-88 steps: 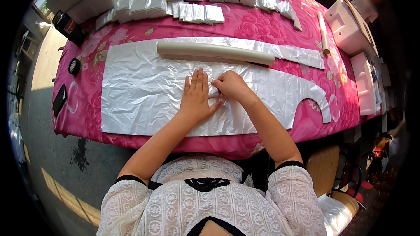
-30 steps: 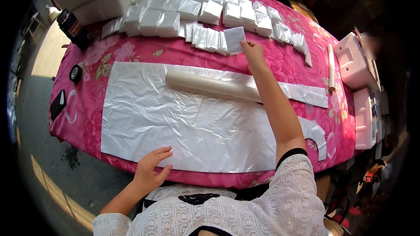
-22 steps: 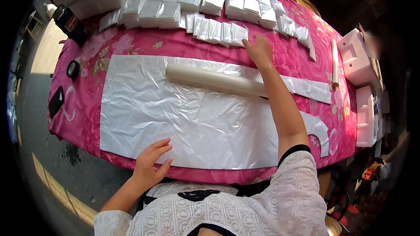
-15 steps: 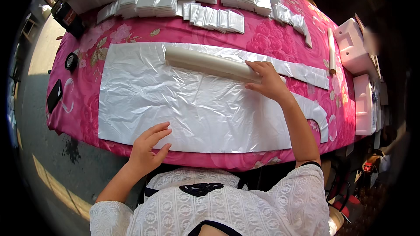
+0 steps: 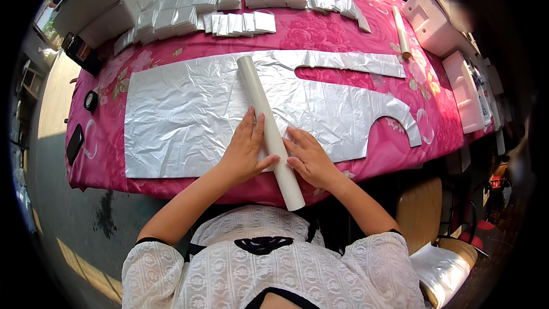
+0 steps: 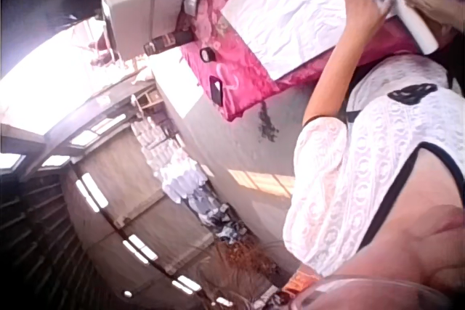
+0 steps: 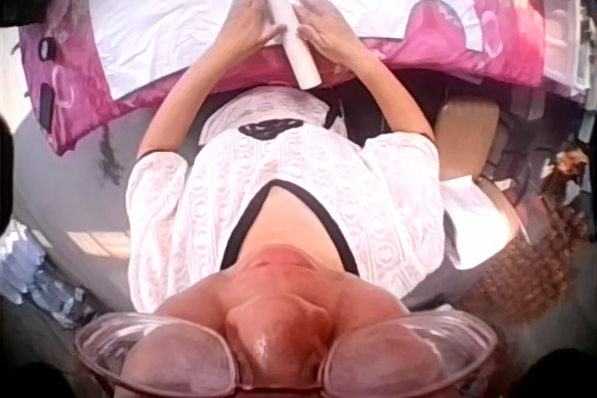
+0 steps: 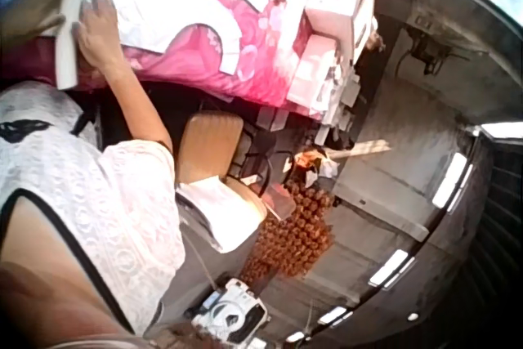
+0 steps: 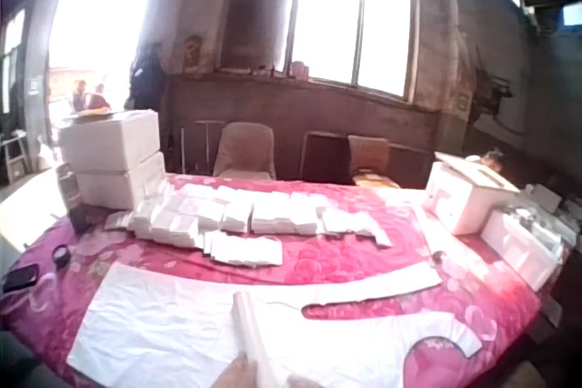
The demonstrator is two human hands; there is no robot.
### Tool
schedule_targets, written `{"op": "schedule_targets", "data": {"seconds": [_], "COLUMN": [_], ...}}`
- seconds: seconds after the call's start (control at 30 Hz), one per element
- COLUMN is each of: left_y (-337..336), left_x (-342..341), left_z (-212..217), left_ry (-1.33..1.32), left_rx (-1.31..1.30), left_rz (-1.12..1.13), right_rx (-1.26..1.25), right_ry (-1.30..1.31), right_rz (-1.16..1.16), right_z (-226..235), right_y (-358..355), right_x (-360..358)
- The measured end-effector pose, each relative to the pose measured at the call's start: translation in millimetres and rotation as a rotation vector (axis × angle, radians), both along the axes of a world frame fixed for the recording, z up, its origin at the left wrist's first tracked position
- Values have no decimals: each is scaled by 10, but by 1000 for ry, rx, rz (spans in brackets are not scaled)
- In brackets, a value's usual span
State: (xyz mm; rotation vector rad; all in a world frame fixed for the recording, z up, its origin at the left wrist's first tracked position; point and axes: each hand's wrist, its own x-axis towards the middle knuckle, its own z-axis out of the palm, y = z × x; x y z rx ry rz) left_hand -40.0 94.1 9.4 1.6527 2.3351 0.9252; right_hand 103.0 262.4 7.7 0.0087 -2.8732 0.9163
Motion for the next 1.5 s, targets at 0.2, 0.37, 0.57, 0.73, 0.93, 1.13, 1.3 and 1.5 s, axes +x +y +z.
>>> {"op": "schedule_targets", "data": {"seconds": [0.2,0.37,0.57,0.73,0.93,1.13,1.3,1.5], "left_y": [334,467,550,616,645,629,668,653], "left_x": [80,161,174,196,229,213,236,246], "left_z": [56,62,18,31,37,55,122,100], "left_ry": [98,-37,66,69,92,76,44,69], "left_rx": [-56,38,27,-2,-31,-75,-86,-92], "left_rz": [-19,8,-17,-18,7,6,-7,1], "right_rx": [429,391,428,488,61,377,429,433], "right_ry": [-117,-76,-55,30,120,10,52,226], "right_rz": [-170,-508,-750,-937,-298,-409,-892,-1013], "right_z": [-52,-173,-214,-29,158,-134,-365,-185], "right_y": [865,2000,2585,2348,937,1306,2455,2433], "right_x": [159,690,1281,1089,177,163,998,1163]}}
